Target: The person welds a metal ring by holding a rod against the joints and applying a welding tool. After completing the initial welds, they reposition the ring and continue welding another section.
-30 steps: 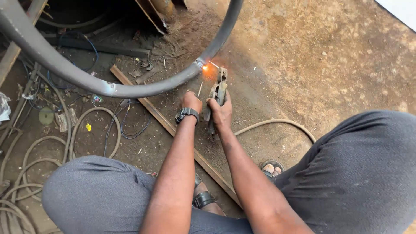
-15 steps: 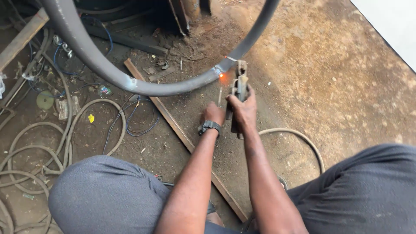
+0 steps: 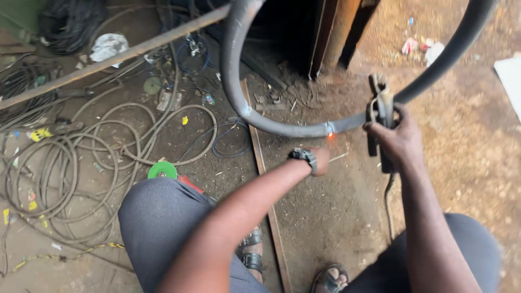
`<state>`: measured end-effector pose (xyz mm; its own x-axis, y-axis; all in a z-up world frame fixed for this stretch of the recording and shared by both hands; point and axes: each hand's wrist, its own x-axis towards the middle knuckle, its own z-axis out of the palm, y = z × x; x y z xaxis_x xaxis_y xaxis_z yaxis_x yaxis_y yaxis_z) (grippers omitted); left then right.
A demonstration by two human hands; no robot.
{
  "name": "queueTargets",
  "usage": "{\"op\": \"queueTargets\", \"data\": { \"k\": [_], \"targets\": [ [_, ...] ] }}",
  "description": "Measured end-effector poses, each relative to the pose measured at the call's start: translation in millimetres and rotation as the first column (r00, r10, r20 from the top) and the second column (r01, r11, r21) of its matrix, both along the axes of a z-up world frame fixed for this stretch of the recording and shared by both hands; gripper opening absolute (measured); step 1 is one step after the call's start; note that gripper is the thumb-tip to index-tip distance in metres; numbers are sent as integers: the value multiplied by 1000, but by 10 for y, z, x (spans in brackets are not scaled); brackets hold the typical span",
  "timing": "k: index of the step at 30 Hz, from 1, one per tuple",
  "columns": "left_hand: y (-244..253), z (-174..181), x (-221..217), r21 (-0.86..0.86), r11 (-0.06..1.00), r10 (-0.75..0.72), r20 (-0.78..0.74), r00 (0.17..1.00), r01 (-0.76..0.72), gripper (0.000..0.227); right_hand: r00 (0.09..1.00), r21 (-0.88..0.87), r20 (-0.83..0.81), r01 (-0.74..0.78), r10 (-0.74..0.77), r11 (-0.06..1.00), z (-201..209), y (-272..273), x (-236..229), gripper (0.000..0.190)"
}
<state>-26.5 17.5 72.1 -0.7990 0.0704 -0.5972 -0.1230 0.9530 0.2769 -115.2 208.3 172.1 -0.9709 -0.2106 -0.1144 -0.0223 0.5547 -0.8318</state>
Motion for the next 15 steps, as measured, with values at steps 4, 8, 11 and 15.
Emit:
{"op": "queueTargets", "data": {
  "k": [4,8,11,15],
  "targets": [
    [-648,-189,-114,-183,887,-396,173,902,424,37,998,-169,-10,-68,68,983,-477,-104,134,71],
    [-1293,1314,399,-158,986,-55,1,998,55,30,986,-406,146,-16,82,914,-996,-395,484,57],
    [-1474,2298,718,-162,986,7,-125,992,-27,32,954,-509,282,56,105,859,-1203,-674,732,48],
    [-1457,3351,1080,-113,927,319,-263,910,-357,29,921,-573,357,86,153,815,-1220,-1001,951,46]
  ]
}}
